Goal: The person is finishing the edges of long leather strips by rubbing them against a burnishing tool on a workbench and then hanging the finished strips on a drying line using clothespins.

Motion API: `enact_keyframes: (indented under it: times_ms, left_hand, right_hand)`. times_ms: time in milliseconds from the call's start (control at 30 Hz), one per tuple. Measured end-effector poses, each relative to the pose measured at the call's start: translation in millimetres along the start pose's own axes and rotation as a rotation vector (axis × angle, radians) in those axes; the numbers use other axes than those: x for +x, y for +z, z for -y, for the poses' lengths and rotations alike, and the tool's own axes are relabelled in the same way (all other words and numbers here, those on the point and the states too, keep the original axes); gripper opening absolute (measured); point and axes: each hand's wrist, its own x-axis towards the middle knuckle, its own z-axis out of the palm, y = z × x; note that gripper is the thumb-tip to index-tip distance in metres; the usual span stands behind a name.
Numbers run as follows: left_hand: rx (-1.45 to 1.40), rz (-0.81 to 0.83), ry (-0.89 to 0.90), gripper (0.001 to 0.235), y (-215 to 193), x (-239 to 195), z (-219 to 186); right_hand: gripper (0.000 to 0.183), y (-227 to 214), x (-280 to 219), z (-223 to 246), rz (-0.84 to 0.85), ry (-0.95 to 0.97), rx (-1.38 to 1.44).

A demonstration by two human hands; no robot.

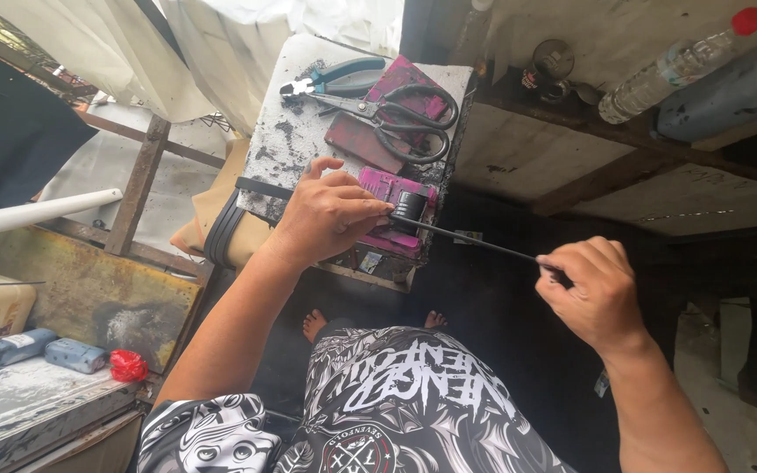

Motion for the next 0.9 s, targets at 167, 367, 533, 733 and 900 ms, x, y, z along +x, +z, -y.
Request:
enact_keyframes:
  times_ms: [167, 367, 533, 733, 900]
  left_hand:
    - [0.015, -0.067, 0.213, 0.005, 3, -2, 14]
    - [0.008, -0.047, 0.205, 0.007, 2, -2, 13]
    - [0.011, -0.028, 0.207, 0.007, 0, 0, 11]
    - [0.009, -0.029, 0.189, 0.007, 0, 0, 9]
    - [0.011, -0.013, 0.176, 0.010, -1, -1, 8]
  right_hand:
    - [0.020, -22, -24, -7, 0.045, 0.045, -0.106]
    - [0.022, -39, -68, -33, 0.030, 0.160, -0.181]
    - [0.020, -56, -105, -50, 0.049, 0.259, -0.314]
    - [0.018, -74, -155, -81, 0.031, 0.325, -0.363]
    - [0.018, -90, -196, -108, 0.010, 0.378, -0.360]
